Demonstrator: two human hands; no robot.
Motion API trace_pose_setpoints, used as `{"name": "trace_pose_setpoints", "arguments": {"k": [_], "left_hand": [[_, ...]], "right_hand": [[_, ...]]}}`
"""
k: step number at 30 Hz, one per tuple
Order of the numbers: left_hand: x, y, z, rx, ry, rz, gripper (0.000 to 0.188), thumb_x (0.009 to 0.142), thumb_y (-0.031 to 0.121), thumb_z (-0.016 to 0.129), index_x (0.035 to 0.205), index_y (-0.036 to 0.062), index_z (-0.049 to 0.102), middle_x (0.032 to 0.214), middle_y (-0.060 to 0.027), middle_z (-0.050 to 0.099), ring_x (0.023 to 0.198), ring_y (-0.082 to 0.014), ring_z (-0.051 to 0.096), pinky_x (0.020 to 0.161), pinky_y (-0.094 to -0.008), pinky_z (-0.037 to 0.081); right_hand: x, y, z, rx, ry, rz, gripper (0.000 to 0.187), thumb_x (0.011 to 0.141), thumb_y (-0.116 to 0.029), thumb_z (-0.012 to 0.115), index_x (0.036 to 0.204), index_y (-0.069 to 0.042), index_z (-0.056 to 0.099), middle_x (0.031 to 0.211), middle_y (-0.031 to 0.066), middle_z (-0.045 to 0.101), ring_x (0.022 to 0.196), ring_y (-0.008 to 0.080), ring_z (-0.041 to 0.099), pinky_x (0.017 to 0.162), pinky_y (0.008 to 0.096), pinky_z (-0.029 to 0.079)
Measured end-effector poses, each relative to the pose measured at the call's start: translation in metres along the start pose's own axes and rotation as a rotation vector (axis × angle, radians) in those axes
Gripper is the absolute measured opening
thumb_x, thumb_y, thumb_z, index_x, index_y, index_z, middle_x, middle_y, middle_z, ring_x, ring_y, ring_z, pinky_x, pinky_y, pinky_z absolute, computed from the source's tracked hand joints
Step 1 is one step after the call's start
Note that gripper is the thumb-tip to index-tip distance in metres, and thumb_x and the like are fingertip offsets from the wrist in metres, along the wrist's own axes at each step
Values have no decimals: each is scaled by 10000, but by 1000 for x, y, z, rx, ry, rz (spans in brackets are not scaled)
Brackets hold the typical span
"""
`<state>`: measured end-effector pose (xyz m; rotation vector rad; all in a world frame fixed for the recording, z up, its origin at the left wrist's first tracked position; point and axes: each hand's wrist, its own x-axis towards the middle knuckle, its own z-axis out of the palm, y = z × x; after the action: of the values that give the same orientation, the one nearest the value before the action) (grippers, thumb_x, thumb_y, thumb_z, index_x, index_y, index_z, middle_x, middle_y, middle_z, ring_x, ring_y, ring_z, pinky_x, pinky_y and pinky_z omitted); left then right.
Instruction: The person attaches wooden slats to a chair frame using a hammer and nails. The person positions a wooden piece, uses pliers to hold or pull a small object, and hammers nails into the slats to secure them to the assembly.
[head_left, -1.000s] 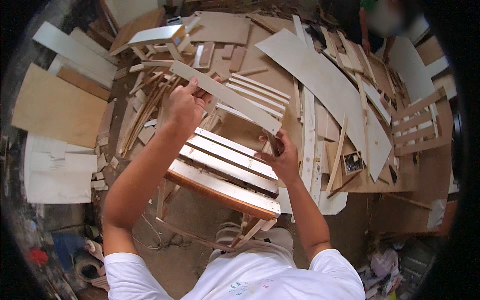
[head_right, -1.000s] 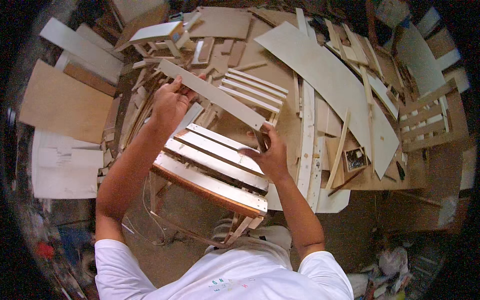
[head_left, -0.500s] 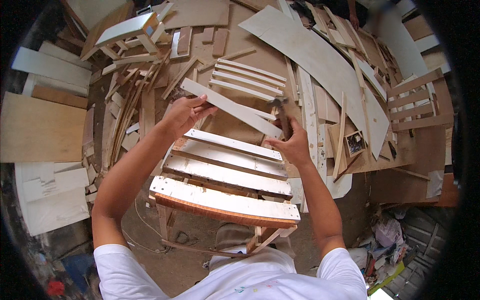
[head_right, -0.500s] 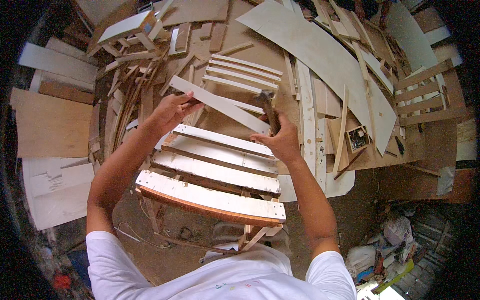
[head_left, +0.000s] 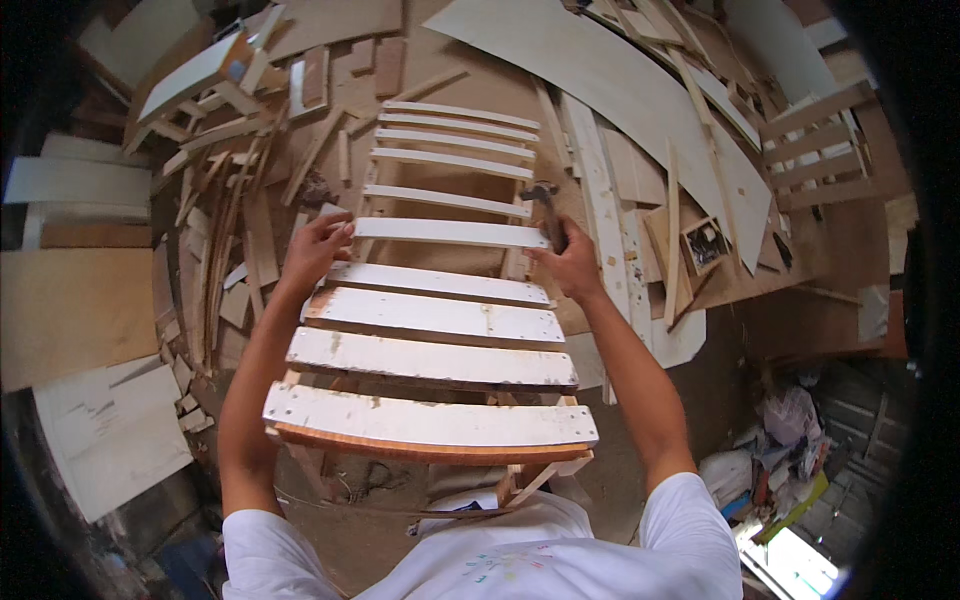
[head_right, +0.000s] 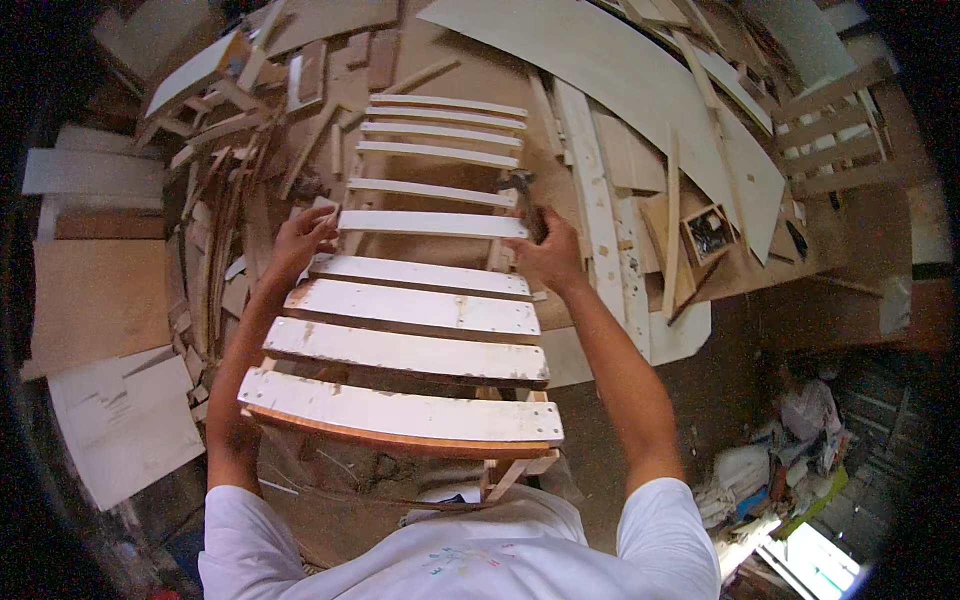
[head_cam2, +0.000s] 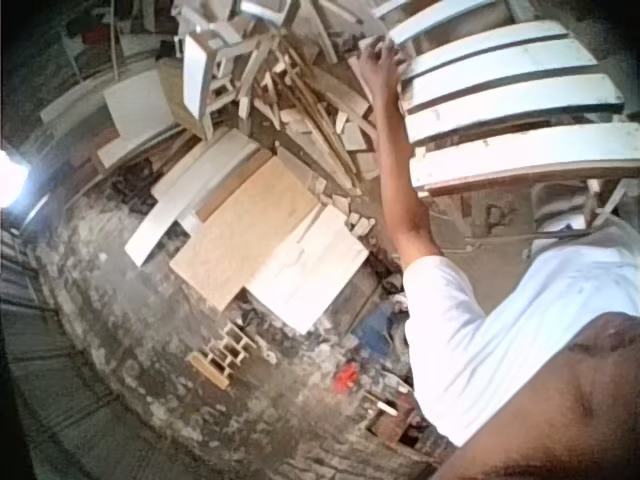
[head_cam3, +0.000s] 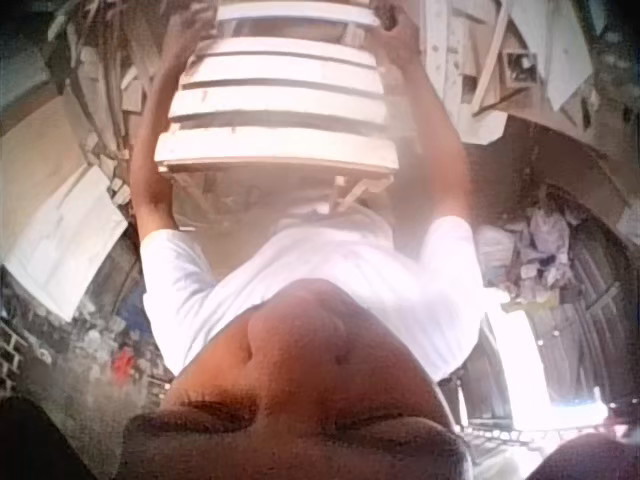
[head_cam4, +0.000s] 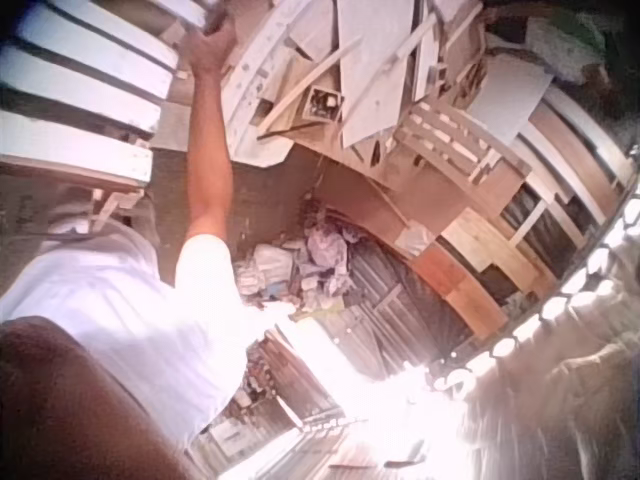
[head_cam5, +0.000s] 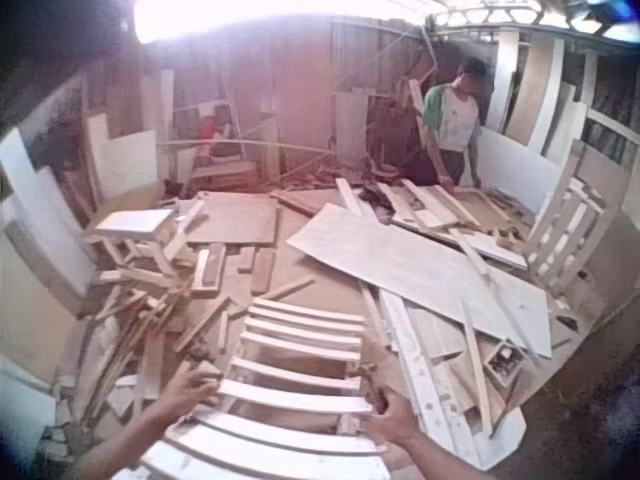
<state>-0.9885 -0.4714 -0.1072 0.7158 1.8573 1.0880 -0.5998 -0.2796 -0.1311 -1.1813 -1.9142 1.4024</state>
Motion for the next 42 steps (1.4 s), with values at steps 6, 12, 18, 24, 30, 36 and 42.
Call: {"name": "trace_pose_setpoints", "arguments": {"k": [6,12,18,24,30,36,42], "left_hand": [[-3,11,13,49,9,-22,308,959,122,729,1195,-73,695,1007,-92,745,841,-131,695,745,-288,566],[2,21,16,161,22,65,371,904,77,777,1236,-58,680,1040,-108,751,893,-142,699,815,-284,564],[12,21,12,104,9,122,435,883,76,800,1286,-20,668,1057,-83,747,955,-135,678,870,-273,542],[14,11,17,183,-28,189,447,888,10,771,1321,36,660,1106,-67,701,988,-133,662,875,-284,546],[15,14,12,359,-5,292,395,875,-34,763,1255,14,666,1103,-79,708,974,-123,663,857,-282,545],[15,10,8,312,-20,298,406,873,-56,747,1263,23,669,1091,-80,721,957,-132,666,851,-284,536],[17,13,13,319,-28,318,388,873,-50,748,1249,23,687,1087,-80,721,981,-137,667,860,-290,538]], "right_hand": [[-16,12,6,60,-48,68,477,749,-87,891,1169,-41,670,1086,57,738,996,131,666,922,299,522],[-13,26,13,67,101,33,483,732,-137,904,1160,-45,699,1068,97,756,980,177,708,893,330,546],[-5,24,16,32,95,50,524,723,-191,925,1181,-54,709,1073,124,768,994,199,729,890,349,562],[0,41,20,-30,83,-1,508,736,-191,914,1183,-61,712,1056,115,771,979,202,729,875,348,557],[8,39,13,-71,38,2,477,749,-127,881,1187,-48,708,1034,125,767,940,180,719,850,339,548],[11,45,1,-115,-32,-33,543,738,-196,884,1220,-45,686,995,190,753,903,299,742,814,392,557],[12,53,-3,-49,-23,-19,531,750,-195,876,1228,-58,689,993,189,754,930,278,743,836,386,559]]}}
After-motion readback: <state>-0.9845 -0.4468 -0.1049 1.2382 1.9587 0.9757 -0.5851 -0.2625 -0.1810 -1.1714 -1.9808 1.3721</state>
